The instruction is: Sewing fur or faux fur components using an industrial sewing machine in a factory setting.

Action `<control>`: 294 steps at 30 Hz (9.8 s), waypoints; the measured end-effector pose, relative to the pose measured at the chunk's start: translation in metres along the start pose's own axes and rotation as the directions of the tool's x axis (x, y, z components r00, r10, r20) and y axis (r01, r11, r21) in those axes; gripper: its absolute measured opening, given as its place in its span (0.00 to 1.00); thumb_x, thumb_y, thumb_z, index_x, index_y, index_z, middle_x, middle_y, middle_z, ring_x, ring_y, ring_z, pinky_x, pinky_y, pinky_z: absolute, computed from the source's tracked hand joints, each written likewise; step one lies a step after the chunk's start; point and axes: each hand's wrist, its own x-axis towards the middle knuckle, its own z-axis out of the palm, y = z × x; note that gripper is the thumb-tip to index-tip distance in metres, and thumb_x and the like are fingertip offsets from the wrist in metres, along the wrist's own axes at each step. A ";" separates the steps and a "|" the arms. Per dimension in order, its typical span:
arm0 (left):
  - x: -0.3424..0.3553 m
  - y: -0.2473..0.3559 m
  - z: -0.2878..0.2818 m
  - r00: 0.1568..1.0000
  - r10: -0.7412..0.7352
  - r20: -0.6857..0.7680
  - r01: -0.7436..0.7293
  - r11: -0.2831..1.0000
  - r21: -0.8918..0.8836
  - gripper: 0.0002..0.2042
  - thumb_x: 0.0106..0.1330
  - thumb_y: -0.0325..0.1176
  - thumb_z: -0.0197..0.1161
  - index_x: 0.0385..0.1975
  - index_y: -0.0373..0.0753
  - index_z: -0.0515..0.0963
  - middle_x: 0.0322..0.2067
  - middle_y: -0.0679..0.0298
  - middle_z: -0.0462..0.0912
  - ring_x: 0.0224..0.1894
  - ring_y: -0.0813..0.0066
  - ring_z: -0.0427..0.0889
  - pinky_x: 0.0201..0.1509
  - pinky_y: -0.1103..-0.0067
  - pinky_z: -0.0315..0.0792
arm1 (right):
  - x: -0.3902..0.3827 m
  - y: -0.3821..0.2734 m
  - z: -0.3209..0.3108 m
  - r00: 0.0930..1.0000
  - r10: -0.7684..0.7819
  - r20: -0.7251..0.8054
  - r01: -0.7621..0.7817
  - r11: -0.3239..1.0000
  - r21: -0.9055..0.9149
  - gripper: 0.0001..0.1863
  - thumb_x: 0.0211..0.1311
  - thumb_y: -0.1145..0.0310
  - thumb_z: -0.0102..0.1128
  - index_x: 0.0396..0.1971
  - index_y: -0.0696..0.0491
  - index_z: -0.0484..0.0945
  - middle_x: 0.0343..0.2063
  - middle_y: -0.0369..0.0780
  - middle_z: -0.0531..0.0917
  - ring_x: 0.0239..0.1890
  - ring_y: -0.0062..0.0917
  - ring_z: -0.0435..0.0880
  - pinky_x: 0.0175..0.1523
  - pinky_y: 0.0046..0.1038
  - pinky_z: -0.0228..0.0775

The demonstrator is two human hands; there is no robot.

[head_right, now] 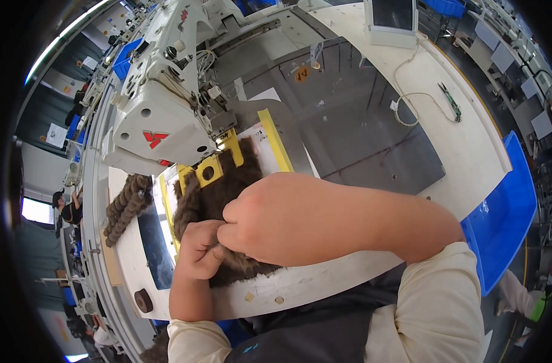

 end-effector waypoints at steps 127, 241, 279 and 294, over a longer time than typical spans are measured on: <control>0.048 -0.079 -0.037 0.996 -0.088 0.016 0.028 0.474 0.880 0.09 0.54 0.30 0.61 0.36 0.43 0.82 0.48 0.61 0.86 0.39 0.65 0.85 0.48 0.68 0.75 | 0.109 0.189 0.052 0.729 0.684 0.018 -0.683 0.726 0.078 0.16 0.43 0.57 0.78 0.26 0.53 0.86 0.28 0.45 0.88 0.37 0.42 0.89 0.44 0.41 0.80; 0.016 -0.063 -0.024 0.997 -0.071 -0.008 0.042 0.503 0.863 0.21 0.55 0.33 0.62 0.51 0.39 0.82 0.58 0.58 0.83 0.27 0.73 0.78 0.35 0.74 0.70 | 0.088 0.130 0.053 0.950 0.311 0.018 -0.284 0.888 -0.361 0.14 0.58 0.70 0.60 0.43 0.52 0.87 0.33 0.43 0.88 0.37 0.40 0.87 0.41 0.41 0.80; 0.018 -0.067 -0.040 0.958 -0.278 0.071 0.059 0.432 0.900 0.24 0.62 0.35 0.62 0.60 0.39 0.76 0.63 0.53 0.79 0.29 0.74 0.82 0.41 0.76 0.67 | 0.097 0.180 0.051 0.915 0.399 -0.058 -0.394 0.858 -0.330 0.12 0.60 0.70 0.66 0.43 0.53 0.87 0.41 0.44 0.89 0.45 0.43 0.86 0.50 0.40 0.77; 0.016 -0.077 -0.048 0.987 -0.158 0.040 0.050 0.526 0.849 0.20 0.56 0.29 0.61 0.52 0.36 0.76 0.62 0.51 0.78 0.32 0.66 0.84 0.45 0.71 0.71 | 0.071 0.174 0.055 0.870 0.488 -0.073 -0.477 0.870 0.126 0.16 0.66 0.70 0.62 0.53 0.51 0.85 0.48 0.43 0.88 0.50 0.39 0.86 0.55 0.35 0.77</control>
